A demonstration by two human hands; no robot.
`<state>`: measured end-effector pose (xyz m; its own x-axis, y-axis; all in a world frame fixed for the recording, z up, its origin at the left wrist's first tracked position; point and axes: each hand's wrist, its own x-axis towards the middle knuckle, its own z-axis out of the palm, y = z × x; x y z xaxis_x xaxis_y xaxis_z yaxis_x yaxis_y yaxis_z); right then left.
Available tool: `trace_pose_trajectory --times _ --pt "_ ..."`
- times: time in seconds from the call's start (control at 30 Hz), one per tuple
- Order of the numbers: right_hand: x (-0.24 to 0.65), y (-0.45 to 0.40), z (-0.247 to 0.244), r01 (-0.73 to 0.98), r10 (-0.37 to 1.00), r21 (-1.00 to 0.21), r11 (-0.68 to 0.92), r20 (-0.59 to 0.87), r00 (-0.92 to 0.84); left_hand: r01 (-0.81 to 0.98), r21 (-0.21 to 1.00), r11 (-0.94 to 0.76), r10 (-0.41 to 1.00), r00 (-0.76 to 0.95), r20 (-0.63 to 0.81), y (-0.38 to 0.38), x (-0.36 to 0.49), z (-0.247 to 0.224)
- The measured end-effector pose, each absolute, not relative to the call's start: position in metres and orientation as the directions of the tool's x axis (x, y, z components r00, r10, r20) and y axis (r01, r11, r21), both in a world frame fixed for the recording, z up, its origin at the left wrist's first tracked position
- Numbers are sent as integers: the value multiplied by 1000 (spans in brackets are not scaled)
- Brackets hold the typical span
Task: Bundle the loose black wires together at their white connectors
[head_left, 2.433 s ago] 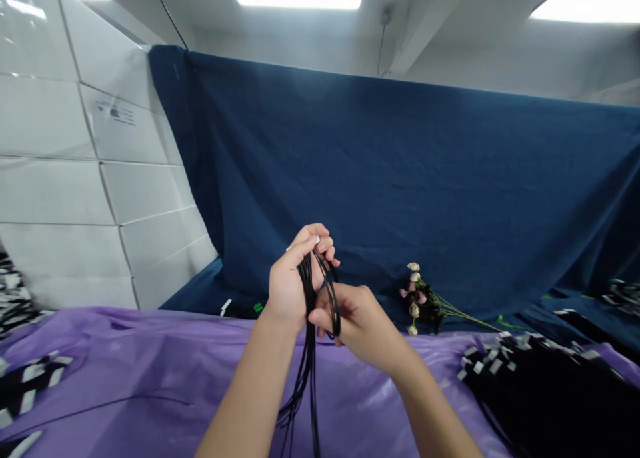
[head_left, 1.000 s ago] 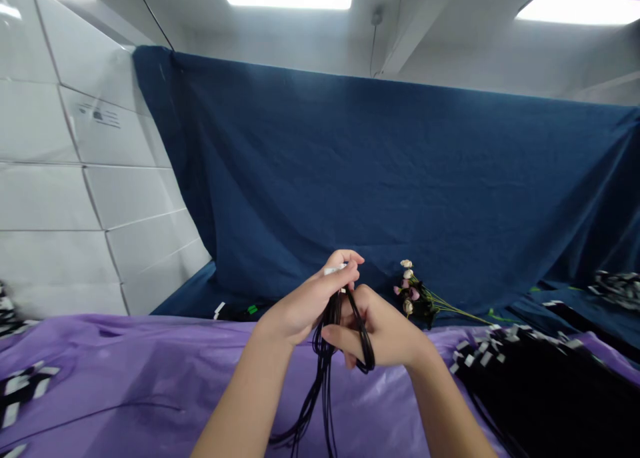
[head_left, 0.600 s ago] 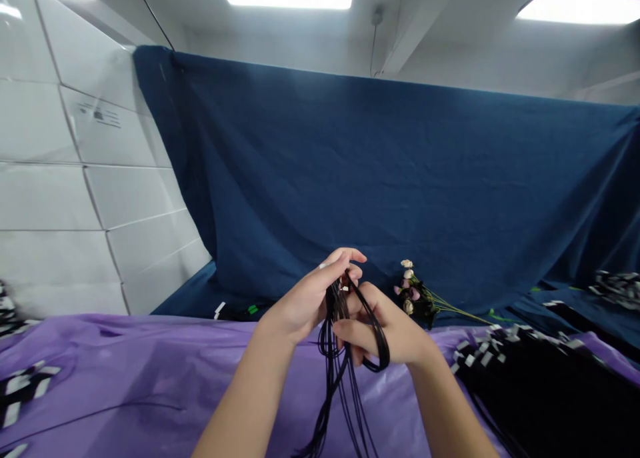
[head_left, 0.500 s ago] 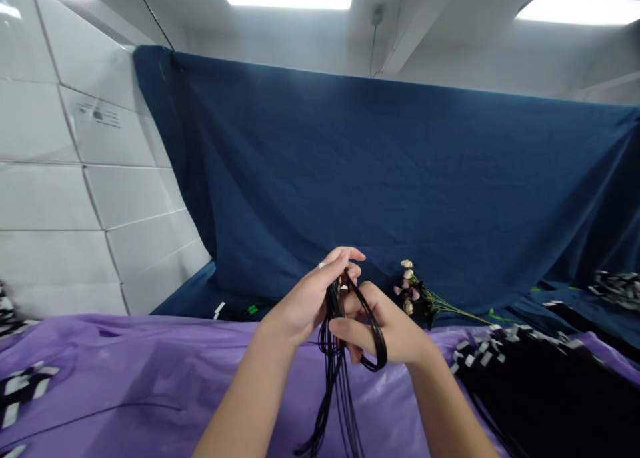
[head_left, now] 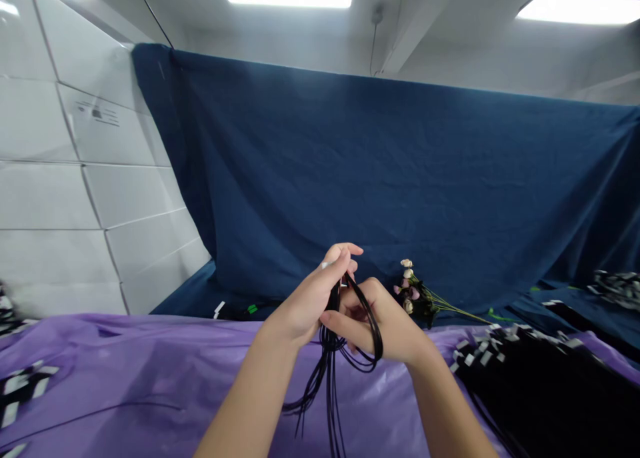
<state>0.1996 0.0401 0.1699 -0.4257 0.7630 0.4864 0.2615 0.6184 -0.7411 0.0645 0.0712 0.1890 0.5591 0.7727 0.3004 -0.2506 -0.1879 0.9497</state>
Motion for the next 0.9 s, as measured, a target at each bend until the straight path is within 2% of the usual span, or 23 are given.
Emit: trace_pose_trajectory --times 0.17,0.37,0.7,0.9 --pt "199 40 172 250 745 -714 654 550 -377 -309 946 -98 801 540 259 70 64 190" --pt "200 44 173 236 739 -715 659 554 -384 -366 930 -48 795 549 257 71 61 191" --pt "196 44 171 268 731 -680 682 625 -276 -345 935 -76 832 495 250 71 59 194" --pt "198 44 172 276 758 -706 652 610 -229 -300 947 -115 849 465 250 73 58 195"
